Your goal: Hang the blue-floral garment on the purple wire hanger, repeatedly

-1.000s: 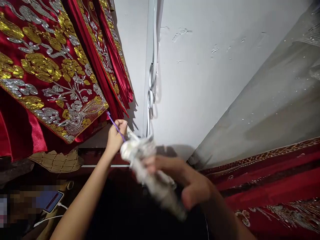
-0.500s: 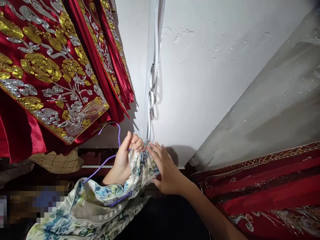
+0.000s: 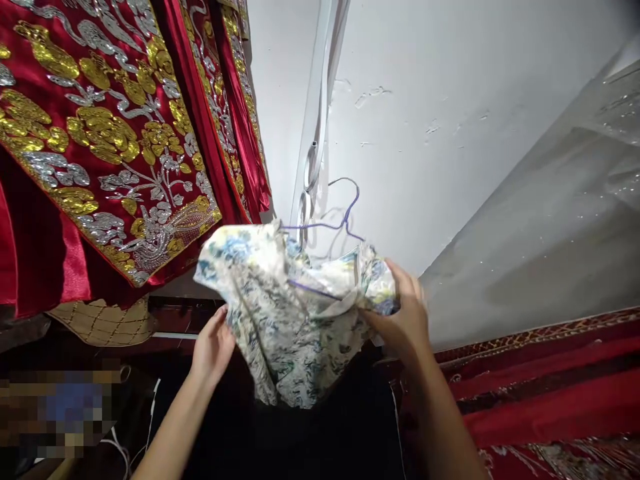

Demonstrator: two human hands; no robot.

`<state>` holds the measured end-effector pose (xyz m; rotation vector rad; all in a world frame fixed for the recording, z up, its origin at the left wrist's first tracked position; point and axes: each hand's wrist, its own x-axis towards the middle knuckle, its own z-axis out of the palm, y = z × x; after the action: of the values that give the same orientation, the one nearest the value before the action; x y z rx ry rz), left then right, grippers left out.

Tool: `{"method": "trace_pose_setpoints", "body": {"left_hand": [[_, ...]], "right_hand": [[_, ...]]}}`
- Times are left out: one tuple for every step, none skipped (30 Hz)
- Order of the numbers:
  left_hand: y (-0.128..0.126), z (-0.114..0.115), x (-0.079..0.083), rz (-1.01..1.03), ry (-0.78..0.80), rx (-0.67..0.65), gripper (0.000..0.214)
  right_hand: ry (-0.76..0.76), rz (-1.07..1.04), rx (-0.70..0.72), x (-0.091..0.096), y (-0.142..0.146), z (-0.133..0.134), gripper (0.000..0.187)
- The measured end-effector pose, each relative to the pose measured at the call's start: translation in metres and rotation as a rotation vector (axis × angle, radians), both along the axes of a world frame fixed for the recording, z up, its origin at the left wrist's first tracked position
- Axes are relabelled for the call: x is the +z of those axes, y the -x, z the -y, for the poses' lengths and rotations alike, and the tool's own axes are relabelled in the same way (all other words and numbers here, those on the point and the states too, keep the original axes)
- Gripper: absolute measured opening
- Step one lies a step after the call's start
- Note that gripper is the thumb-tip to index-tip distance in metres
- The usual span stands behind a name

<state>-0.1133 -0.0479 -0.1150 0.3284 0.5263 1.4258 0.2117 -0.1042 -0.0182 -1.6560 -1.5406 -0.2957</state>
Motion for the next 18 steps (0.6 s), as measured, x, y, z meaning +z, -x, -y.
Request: {"method": "trace_pose_setpoints", "body": {"left_hand": [[0.006, 0.004, -0.003, 0.003, 0.001, 0.046, 0.018], [0.009, 0.008, -0.003, 0.01, -0.018, 0.086, 0.019], [0.011, 0.013, -0.001, 0.028, -0.051, 0.115, 0.02], [0.01, 0.018, 0.004, 0.056, -0.089, 0.124, 0.021], [0.008, 0.023, 0.009, 0.089, -0.125, 0.111, 0.024], [0.003, 0.027, 0.014, 0.119, -0.154, 0.083, 0.027], [-0.002, 0.03, 0.019, 0.134, -0.169, 0.047, 0.03], [-0.009, 0.032, 0.022, 0.124, -0.171, 0.007, 0.031], [-0.016, 0.033, 0.024, 0.079, -0.164, -0.036, 0.03], [-0.024, 0.032, 0.025, -0.001, -0.154, -0.082, 0.029], [-0.033, 0.029, 0.025, -0.099, -0.148, -0.117, 0.029], [-0.041, 0.026, 0.024, -0.2, -0.147, -0.131, 0.028], [-0.05, 0.022, 0.024, -0.295, -0.154, -0.121, 0.028], [-0.058, 0.017, 0.024, -0.378, -0.168, -0.087, 0.028], [-0.066, 0.012, 0.025, -0.442, -0.187, -0.03, 0.028], [-0.073, 0.008, 0.026, -0.488, -0.203, 0.05, 0.027], [-0.078, 0.004, 0.027, -0.517, -0.212, 0.13, 0.027], [-0.081, 0.001, 0.027, -0.524, -0.21, 0.196, 0.026]], "right_hand": [[0.011, -0.004, -0.02, 0.009, 0.001, -0.005, 0.087], [0.019, 0.006, -0.022, 0.016, 0.004, -0.009, 0.086], [0.021, 0.028, -0.006, 0.022, 0.009, -0.013, 0.085], [0.018, 0.059, 0.023, 0.026, 0.016, -0.016, 0.085], [0.01, 0.092, 0.054, 0.027, 0.021, -0.018, 0.084], [0.002, 0.121, 0.08, 0.025, 0.026, -0.019, 0.084], [-0.003, 0.144, 0.098, 0.022, 0.03, -0.019, 0.083], [-0.003, 0.157, 0.104, 0.017, 0.031, -0.019, 0.082], [0.003, 0.161, 0.103, 0.011, 0.031, -0.018, 0.082], [0.008, 0.157, 0.096, 0.006, 0.029, -0.017, 0.081], [0.013, 0.152, 0.09, 0.001, 0.026, -0.016, 0.081], [0.02, 0.148, 0.088, -0.003, 0.023, -0.016, 0.081], [0.029, 0.144, 0.093, -0.006, 0.02, -0.016, 0.081], [0.042, 0.141, 0.103, -0.008, 0.018, -0.017, 0.082], [0.058, 0.136, 0.116, -0.009, 0.016, -0.018, 0.082], [0.071, 0.128, 0.127, -0.01, 0.014, -0.018, 0.083], [0.08, 0.118, 0.137, -0.01, 0.013, -0.019, 0.084], [0.079, 0.107, 0.145, -0.011, 0.012, -0.019, 0.085]]}}
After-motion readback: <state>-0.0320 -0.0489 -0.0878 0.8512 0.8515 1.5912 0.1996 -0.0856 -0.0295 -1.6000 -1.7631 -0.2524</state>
